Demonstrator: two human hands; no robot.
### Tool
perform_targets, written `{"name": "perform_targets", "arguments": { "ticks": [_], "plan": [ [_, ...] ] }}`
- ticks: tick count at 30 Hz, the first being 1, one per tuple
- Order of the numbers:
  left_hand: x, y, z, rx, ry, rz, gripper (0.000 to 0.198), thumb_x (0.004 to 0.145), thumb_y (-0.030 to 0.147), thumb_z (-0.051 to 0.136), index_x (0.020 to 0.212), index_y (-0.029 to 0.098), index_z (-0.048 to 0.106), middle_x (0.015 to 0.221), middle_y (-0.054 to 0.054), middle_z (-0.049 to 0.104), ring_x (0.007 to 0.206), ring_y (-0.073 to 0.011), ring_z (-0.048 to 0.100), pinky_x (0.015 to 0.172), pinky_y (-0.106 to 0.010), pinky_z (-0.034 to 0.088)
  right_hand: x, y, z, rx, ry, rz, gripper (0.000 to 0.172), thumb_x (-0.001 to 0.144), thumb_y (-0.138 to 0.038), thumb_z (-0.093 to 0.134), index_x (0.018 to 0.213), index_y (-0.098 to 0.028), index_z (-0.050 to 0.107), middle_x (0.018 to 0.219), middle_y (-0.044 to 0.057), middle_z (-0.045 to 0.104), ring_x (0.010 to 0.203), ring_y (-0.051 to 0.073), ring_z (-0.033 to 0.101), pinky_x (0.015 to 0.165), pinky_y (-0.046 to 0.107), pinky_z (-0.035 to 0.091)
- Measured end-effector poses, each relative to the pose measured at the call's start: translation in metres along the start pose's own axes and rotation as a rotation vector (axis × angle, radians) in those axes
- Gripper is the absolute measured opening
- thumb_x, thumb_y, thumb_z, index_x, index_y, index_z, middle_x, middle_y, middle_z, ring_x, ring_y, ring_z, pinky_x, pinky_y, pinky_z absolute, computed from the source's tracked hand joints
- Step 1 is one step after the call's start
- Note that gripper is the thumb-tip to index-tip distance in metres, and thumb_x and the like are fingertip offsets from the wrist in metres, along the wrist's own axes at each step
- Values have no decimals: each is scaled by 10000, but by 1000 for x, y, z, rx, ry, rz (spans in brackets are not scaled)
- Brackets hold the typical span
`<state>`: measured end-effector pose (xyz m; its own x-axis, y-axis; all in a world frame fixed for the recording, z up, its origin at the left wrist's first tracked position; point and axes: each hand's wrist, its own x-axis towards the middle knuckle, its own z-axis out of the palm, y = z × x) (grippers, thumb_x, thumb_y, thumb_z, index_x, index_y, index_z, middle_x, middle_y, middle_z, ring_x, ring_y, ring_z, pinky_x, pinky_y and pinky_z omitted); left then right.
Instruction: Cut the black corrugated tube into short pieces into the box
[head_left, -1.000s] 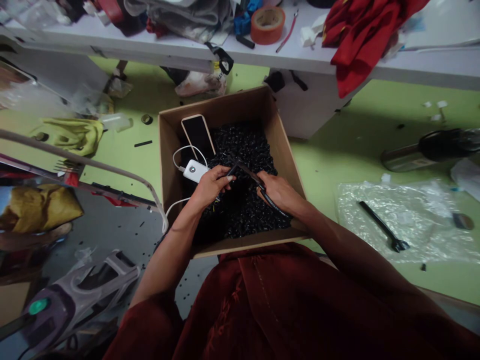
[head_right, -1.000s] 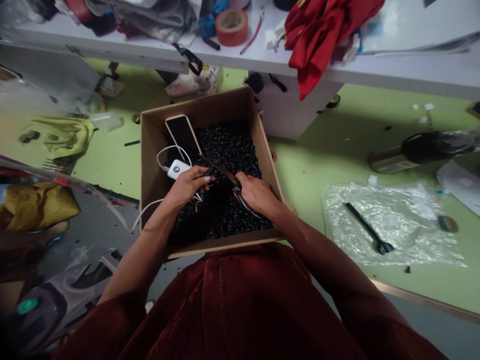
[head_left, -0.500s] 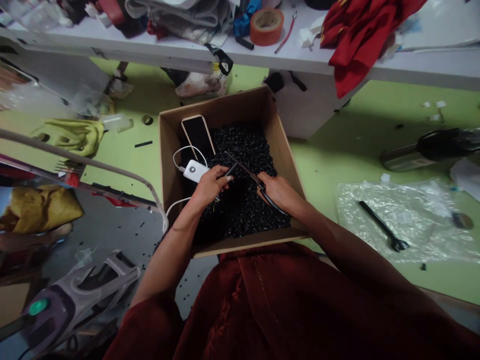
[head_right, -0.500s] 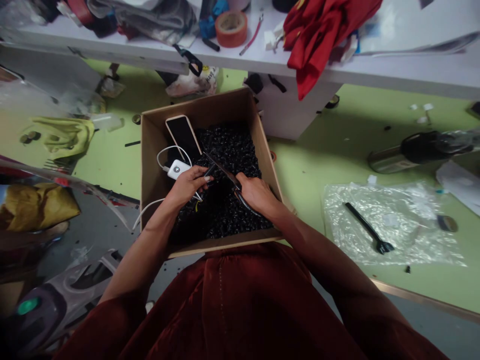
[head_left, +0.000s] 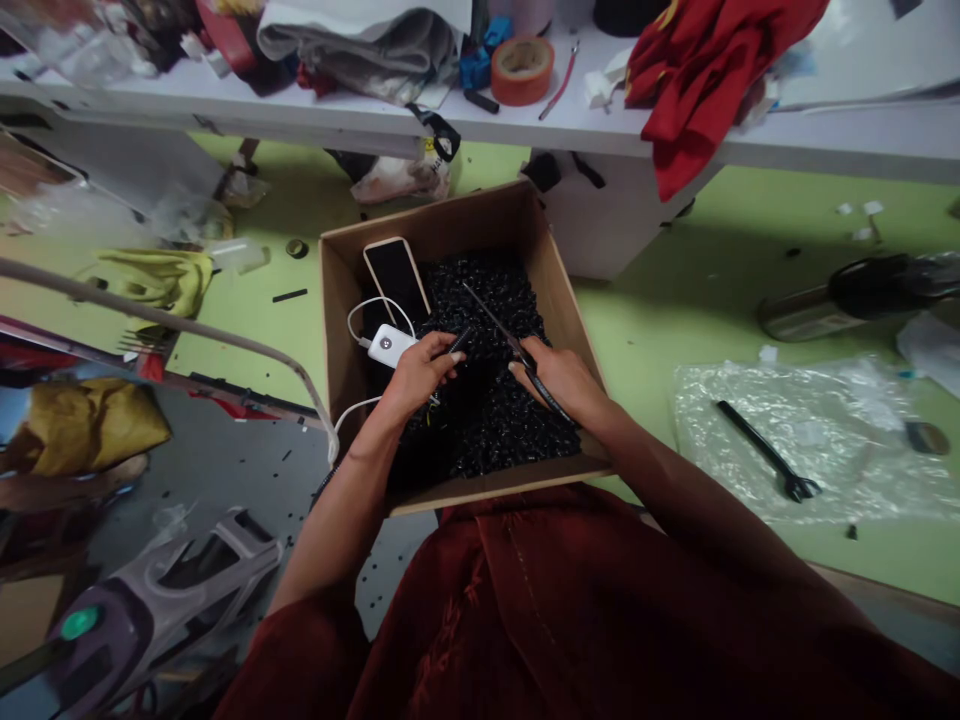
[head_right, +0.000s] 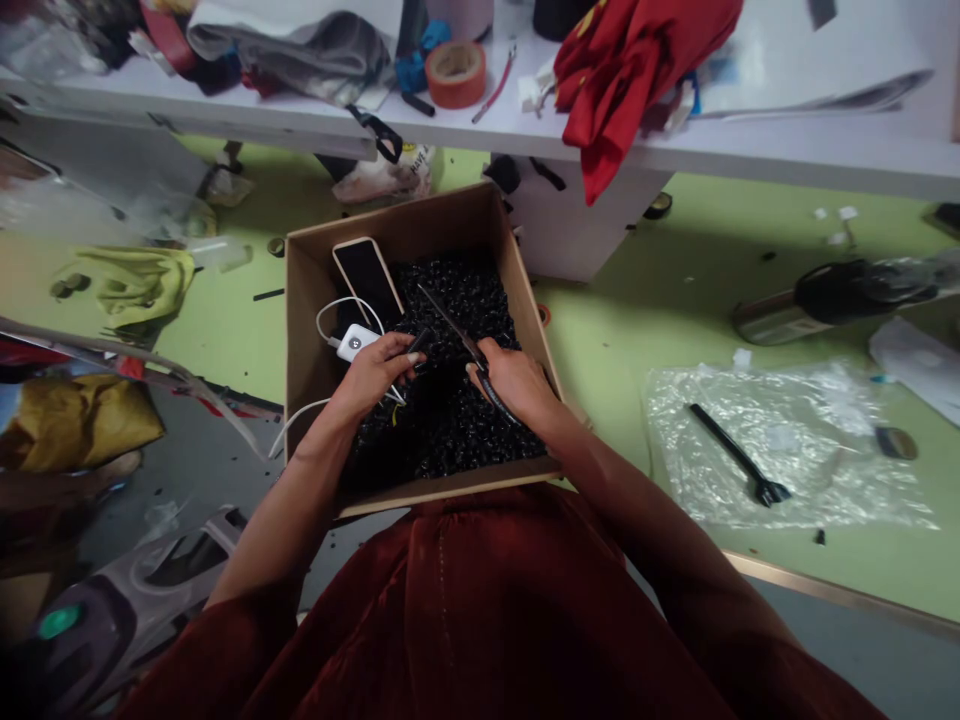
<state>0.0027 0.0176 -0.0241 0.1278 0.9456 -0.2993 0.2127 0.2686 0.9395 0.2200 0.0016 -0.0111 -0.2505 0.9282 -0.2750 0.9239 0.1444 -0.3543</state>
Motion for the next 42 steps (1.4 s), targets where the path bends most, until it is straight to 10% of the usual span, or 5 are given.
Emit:
{"name": "perform_targets", "arguments": {
  "ticks": [9, 18, 42],
  "plan": [
    [3, 3, -3, -84, 40, 3, 238, 738, 96, 592, 972, 135, 575, 652, 42, 544, 524, -64, 533, 477, -192, 416, -5, -5, 6, 16, -94, -275, 273, 892, -367, 425, 1078, -214, 552, 979, 90, 693, 779, 230, 624, 622, 303, 328],
    [0, 5, -1, -69, 20, -31, 193, 719, 143, 638, 909, 127, 606, 672, 20, 592, 539, -64, 529, 502, -198, 410, 3, 1, 1, 41, 15, 32, 340, 895, -412, 403, 1114, -200, 553, 845, 94, 687, 696, 246, 617, 612, 318, 332],
    [-3, 10, -2, -62, 24, 22, 199, 717, 195, 659, 907, 155, 617, 692, 21, 578, 569, -69, 521, 516, -206, 409, 2, 0, 8, 199, -42, -126, 473, 840, -497, 506, 1205, -196, 510, 1114, 142, 609, 969, 295, 574, 736, 374, 391]
  ]
}}
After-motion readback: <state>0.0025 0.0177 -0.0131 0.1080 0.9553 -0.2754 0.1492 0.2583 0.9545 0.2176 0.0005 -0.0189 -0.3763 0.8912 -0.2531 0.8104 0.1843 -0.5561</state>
